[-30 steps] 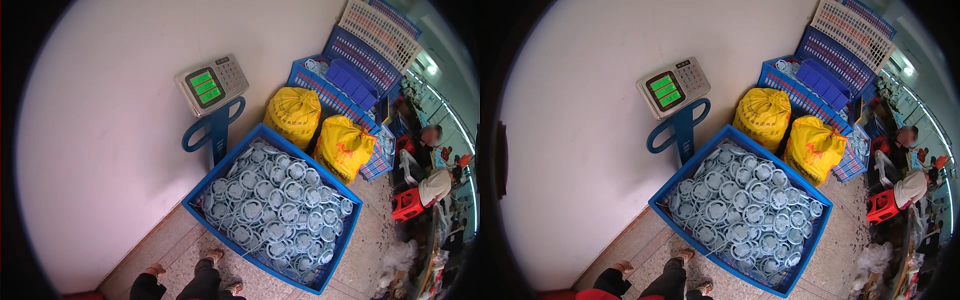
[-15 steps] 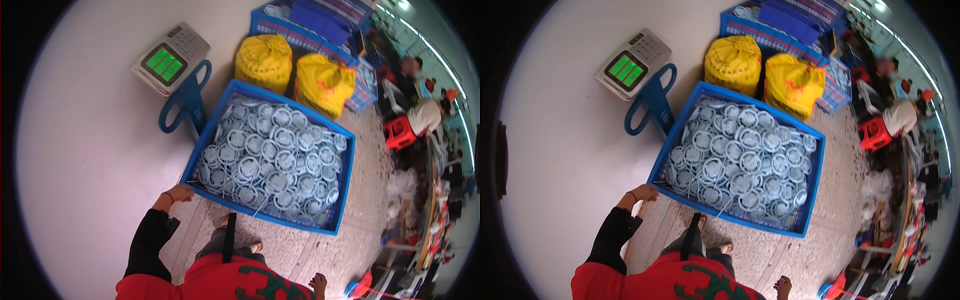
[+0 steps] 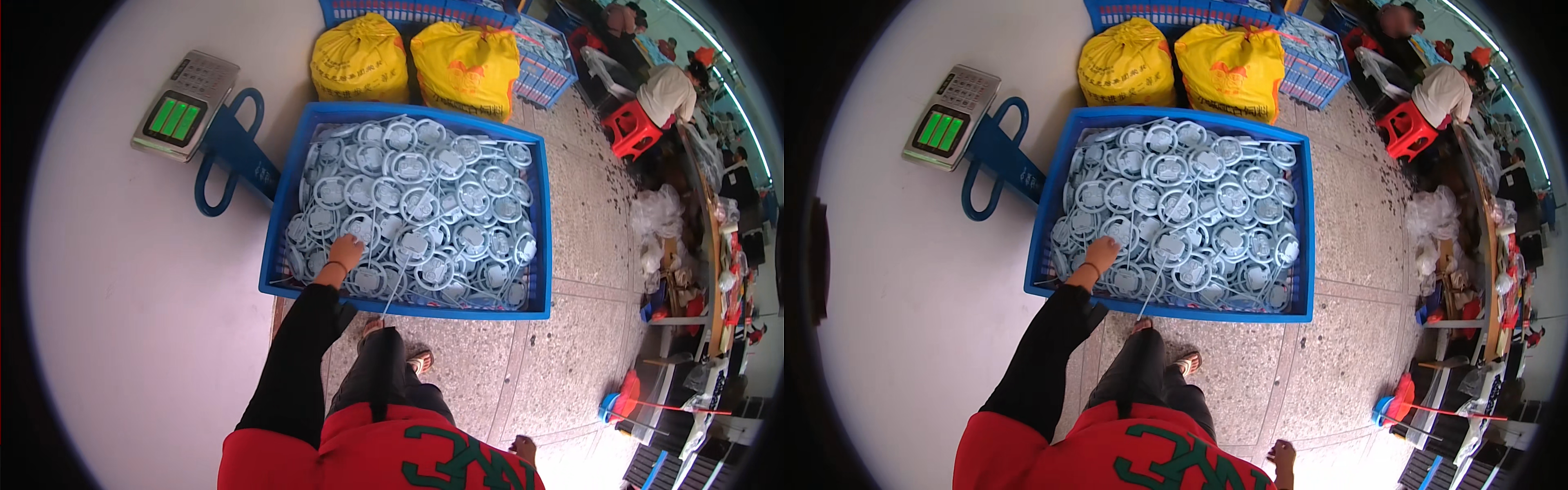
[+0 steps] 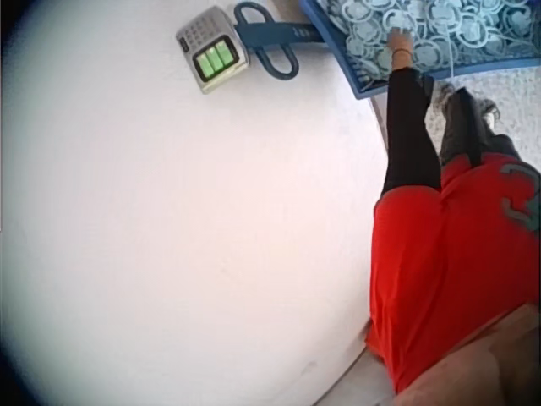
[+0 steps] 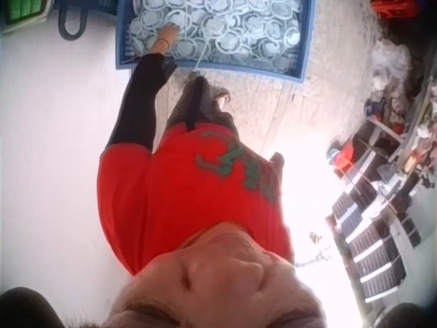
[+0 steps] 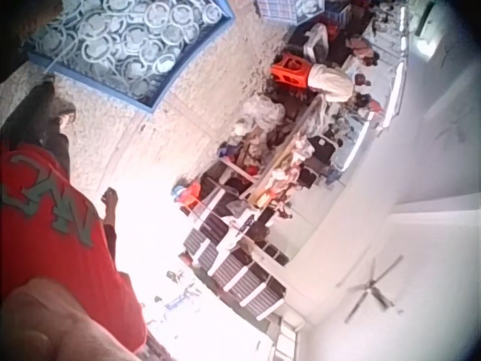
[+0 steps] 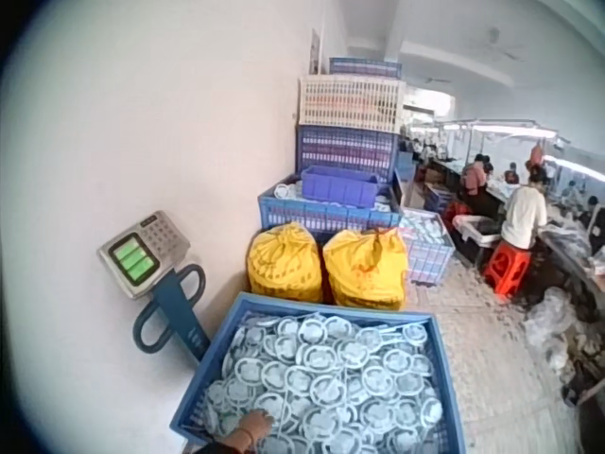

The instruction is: The recorder sweeps the floor, weighs a crate of items on a platform scale, and then moves a sack.

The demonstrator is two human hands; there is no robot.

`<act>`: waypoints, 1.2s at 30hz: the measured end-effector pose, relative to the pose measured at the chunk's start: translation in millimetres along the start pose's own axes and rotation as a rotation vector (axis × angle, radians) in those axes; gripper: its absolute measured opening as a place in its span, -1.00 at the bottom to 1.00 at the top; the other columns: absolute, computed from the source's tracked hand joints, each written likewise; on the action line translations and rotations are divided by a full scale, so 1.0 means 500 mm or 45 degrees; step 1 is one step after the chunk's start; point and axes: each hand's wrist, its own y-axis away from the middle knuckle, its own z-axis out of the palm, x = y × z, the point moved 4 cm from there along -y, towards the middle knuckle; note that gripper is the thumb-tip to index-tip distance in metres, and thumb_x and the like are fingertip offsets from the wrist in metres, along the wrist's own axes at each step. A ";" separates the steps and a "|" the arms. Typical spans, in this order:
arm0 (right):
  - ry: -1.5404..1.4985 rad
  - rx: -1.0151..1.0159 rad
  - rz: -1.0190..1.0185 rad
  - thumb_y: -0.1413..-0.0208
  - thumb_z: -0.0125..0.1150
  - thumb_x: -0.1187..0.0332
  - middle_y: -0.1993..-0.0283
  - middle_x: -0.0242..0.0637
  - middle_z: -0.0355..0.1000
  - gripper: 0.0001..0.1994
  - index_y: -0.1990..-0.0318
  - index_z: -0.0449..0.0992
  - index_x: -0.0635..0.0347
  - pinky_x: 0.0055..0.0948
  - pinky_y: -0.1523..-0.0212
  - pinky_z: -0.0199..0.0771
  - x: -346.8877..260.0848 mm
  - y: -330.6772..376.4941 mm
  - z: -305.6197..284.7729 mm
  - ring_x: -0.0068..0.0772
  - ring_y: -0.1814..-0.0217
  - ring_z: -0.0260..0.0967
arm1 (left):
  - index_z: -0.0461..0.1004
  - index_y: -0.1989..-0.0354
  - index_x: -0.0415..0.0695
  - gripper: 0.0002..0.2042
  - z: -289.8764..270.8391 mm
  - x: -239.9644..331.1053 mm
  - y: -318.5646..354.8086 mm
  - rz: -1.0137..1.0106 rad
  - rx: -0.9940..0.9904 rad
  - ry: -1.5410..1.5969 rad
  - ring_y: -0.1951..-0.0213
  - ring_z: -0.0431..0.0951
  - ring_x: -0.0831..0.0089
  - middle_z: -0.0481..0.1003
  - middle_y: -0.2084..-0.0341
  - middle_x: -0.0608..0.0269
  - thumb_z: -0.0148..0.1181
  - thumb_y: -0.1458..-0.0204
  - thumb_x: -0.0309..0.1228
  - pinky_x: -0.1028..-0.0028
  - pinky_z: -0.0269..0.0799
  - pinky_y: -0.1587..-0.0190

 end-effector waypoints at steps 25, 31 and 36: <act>0.210 -0.220 -0.906 0.00 0.00 -0.03 0.24 0.07 0.43 -0.48 0.20 0.47 0.34 -0.27 0.09 0.29 -1.103 -0.111 0.788 -0.03 0.10 0.36 | 0.30 0.12 -0.16 -0.49 -0.018 0.334 -0.229 0.454 0.455 -0.001 0.01 0.21 0.04 0.22 0.09 -0.01 0.30 0.30 -0.31 0.11 0.09 0.00; 0.148 -0.074 -0.507 0.13 0.03 -0.22 0.03 0.17 0.33 -0.24 0.13 0.43 0.49 -0.26 -0.02 0.23 -1.189 -0.114 0.862 0.06 -0.03 0.29 | 0.38 0.17 -0.23 -0.57 0.018 0.333 -0.257 0.528 0.200 0.001 -0.16 0.01 -0.22 0.10 -0.09 -0.13 0.26 0.31 -0.42 0.01 0.05 -0.12; 0.240 0.010 -0.534 0.11 0.03 -0.16 0.05 0.21 0.33 -0.23 0.09 0.36 0.57 -0.22 0.00 0.26 -1.203 -0.187 0.896 0.08 -0.03 0.28 | 0.25 0.01 -0.24 -0.46 0.018 0.329 -0.227 0.688 0.153 0.076 -0.15 0.07 -0.17 0.15 -0.09 -0.05 0.20 0.29 -0.48 0.05 0.07 -0.11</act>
